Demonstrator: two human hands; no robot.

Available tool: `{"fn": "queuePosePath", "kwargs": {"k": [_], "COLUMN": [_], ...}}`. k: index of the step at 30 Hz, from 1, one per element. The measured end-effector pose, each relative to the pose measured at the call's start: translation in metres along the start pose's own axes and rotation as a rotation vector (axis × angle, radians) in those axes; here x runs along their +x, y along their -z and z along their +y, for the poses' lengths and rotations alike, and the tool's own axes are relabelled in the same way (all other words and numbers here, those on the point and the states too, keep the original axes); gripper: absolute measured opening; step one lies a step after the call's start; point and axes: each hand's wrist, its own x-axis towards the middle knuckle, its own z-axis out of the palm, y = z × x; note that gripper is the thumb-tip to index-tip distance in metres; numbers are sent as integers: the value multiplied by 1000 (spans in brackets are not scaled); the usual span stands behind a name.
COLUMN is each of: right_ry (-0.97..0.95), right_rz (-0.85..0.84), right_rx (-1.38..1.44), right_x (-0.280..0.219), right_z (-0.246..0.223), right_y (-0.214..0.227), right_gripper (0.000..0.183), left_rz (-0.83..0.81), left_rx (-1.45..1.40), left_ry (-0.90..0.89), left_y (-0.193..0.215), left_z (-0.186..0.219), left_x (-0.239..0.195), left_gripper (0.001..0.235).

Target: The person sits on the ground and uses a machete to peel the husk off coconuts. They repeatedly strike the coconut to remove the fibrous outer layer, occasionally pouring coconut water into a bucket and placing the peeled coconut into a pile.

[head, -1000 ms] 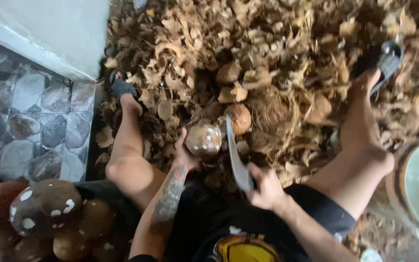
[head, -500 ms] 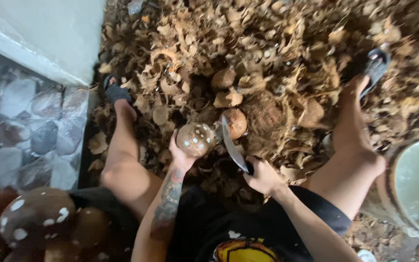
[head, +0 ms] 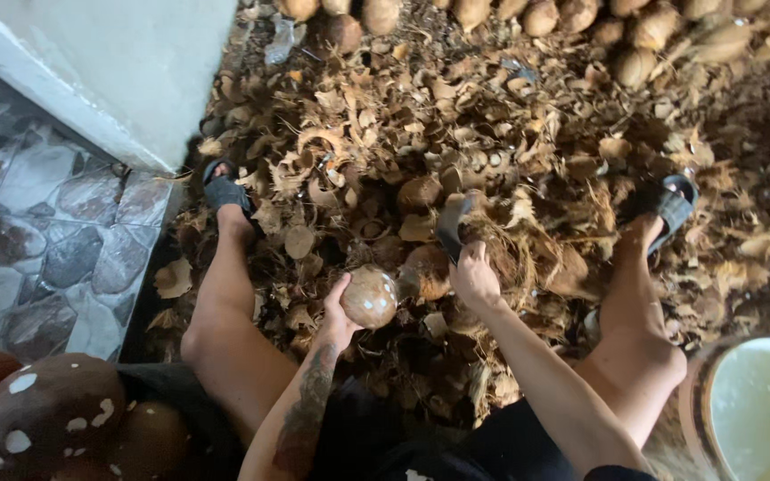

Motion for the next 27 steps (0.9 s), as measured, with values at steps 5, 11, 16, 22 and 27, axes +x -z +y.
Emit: {"fn": "queuePosePath", "kwargs": {"k": [5, 11, 16, 22, 27], "right_ry": [30, 79, 289, 390, 316], "right_rz": [-118, 94, 74, -216, -206], "right_rx": [-131, -286, 337, 866, 880], "right_x": [-6, -16, -30, -8, -5], "right_z": [2, 9, -54, -108, -196], "right_y": [-18, -40, 16, 45, 119], "right_gripper": [52, 37, 33, 58, 63], "left_rz": [1, -51, -56, -42, -71], "left_rx": [17, 21, 13, 52, 75], "left_ry": [-17, -2, -97, -361, -649], "left_y": [-6, -5, -22, -30, 4], "left_z": [3, 3, 13, 77, 171], "left_x": [-8, 1, -10, -37, -146], "left_gripper": [84, 84, 81, 66, 84]}}
